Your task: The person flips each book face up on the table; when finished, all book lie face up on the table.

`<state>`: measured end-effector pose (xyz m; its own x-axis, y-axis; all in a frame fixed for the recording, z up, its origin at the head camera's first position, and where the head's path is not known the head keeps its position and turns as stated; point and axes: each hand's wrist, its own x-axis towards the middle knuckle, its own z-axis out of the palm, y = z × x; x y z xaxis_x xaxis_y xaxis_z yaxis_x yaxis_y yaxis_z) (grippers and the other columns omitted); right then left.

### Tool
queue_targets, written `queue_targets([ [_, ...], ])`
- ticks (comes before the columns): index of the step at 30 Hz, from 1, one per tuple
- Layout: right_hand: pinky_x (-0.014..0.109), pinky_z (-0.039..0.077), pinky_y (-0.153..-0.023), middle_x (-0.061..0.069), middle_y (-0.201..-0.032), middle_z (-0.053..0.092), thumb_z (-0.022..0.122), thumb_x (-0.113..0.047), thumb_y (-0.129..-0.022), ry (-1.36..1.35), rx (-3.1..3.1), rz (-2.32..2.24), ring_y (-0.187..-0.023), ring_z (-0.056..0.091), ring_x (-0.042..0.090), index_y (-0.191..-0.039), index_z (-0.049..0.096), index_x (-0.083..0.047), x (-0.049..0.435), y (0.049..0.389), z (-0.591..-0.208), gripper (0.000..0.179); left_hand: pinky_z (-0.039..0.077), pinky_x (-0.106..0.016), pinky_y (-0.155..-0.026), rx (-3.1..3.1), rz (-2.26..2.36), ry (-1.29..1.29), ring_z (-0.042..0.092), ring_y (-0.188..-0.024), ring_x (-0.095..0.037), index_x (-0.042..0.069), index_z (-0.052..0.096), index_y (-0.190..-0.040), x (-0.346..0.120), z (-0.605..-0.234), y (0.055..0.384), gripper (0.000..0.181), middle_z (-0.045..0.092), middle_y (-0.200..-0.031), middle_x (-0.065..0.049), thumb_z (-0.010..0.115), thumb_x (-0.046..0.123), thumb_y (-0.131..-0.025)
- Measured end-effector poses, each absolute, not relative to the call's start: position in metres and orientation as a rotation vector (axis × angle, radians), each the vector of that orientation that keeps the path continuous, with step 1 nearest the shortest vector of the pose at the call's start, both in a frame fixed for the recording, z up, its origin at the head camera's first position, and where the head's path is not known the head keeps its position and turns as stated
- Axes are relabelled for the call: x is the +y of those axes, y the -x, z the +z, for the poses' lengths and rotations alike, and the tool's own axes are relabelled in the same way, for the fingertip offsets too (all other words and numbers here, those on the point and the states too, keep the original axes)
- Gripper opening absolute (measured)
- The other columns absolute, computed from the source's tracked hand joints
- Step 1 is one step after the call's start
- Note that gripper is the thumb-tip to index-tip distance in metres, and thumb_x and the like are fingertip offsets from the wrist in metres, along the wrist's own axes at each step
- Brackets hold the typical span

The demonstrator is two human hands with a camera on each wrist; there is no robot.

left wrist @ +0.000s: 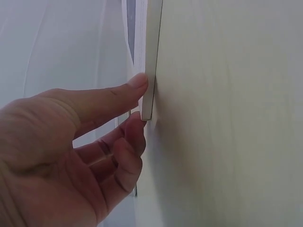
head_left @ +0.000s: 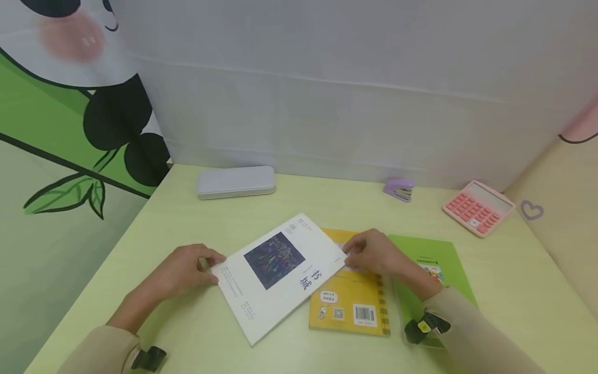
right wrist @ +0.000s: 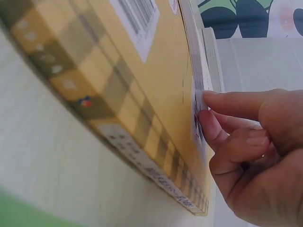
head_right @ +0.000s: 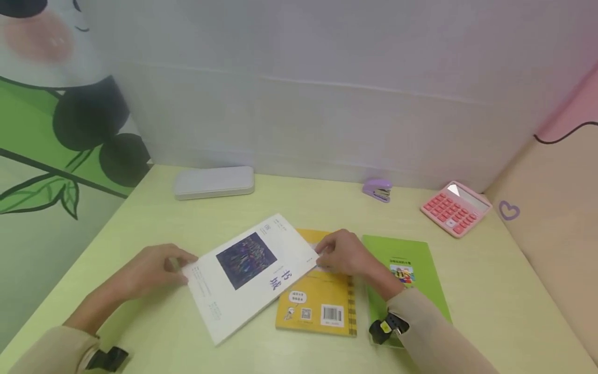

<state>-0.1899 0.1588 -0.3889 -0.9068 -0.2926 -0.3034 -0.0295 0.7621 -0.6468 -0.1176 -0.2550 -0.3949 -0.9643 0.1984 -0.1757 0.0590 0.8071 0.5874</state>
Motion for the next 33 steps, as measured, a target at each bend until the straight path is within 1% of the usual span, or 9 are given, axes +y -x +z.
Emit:
queue_targets([
  [5, 0.028, 0.053, -0.066, 0.005, -0.096, 0.071, 0.081, -0.014, -0.093, 0.27, 2.582, -0.915, -0.079, 0.064, 0.018, -0.111, 0.081, -0.012, 0.151, 0.199, -0.388, 0.018, 0.05, -0.033, -0.072, 2.786, 0.801, -0.149, 0.061, -0.083, -0.018, 0.0, 0.076, -0.121, -0.255, -0.394, 0.111, 0.044, 0.071, -0.099, -0.003, 0.09, 0.009, -0.081],
  [10, 0.028, 0.056, -0.072, 0.004, -0.103, 0.075, 0.078, -0.013, -0.095, 0.288, 2.573, -0.916, -0.083, 0.067, 0.017, -0.114, 0.08, -0.011, 0.143, 0.209, -0.389, 0.019, 0.049, -0.033, -0.072, 2.782, 0.731, -0.13, 0.06, -0.083, -0.018, 0.001, 0.076, -0.121, -0.257, -0.391, 0.104, 0.042, 0.07, -0.095, 0.0, 0.089, 0.01, -0.082],
  [12, 0.029, 0.058, -0.073, 0.005, -0.105, 0.075, 0.077, -0.014, -0.096, 0.289, 2.562, -0.931, -0.083, 0.068, 0.018, -0.116, 0.08, -0.011, 0.14, 0.213, -0.389, 0.021, 0.048, -0.033, -0.072, 2.784, 0.707, -0.15, 0.058, -0.082, -0.017, 0.003, 0.076, -0.118, -0.258, -0.39, 0.101, 0.038, 0.069, -0.092, 0.001, 0.089, 0.009, -0.082],
  [18, 0.031, 0.062, -0.069, 0.008, -0.106, 0.077, 0.075, -0.015, -0.096, 0.277, 2.516, -1.012, -0.076, 0.073, 0.019, -0.117, 0.08, -0.011, 0.131, 0.226, -0.39, 0.022, 0.046, -0.032, -0.071, 2.817, 0.68, -0.197, 0.055, -0.077, -0.013, 0.008, 0.076, -0.107, -0.259, -0.389, 0.091, 0.03, 0.067, -0.085, 0.005, 0.089, 0.01, -0.08],
  [26, 0.03, 0.061, -0.067, 0.01, -0.111, 0.076, 0.073, -0.017, -0.097, 0.327, 2.482, -1.042, -0.076, 0.073, 0.021, -0.116, 0.08, -0.013, 0.115, 0.244, -0.393, 0.021, 0.047, -0.034, -0.072, 2.809, 0.671, -0.124, 0.055, -0.078, -0.014, 0.012, 0.072, -0.104, -0.259, -0.392, 0.078, 0.03, 0.067, -0.085, 0.005, 0.09, 0.015, -0.08],
  [30, 0.032, 0.062, -0.066, 0.012, -0.115, 0.075, 0.072, -0.017, -0.098, 0.336, 2.463, -1.061, -0.075, 0.074, 0.022, -0.117, 0.08, -0.012, 0.107, 0.252, -0.393, 0.021, 0.047, -0.033, -0.071, 2.808, 0.68, -0.107, 0.055, -0.076, -0.013, 0.01, 0.071, -0.109, -0.257, -0.393, 0.073, 0.036, 0.067, -0.084, 0.004, 0.09, 0.015, -0.079],
  [33, 0.03, 0.06, -0.07, 0.011, -0.117, 0.074, 0.071, -0.016, -0.098, 0.354, 2.466, -1.046, -0.082, 0.073, 0.022, -0.117, 0.08, -0.012, 0.099, 0.256, -0.392, 0.02, 0.046, -0.033, -0.071, 2.798, 0.675, -0.082, 0.054, -0.075, -0.014, 0.006, 0.07, -0.119, -0.255, -0.393, 0.071, 0.046, 0.065, -0.082, 0.003, 0.091, 0.015, -0.079],
])
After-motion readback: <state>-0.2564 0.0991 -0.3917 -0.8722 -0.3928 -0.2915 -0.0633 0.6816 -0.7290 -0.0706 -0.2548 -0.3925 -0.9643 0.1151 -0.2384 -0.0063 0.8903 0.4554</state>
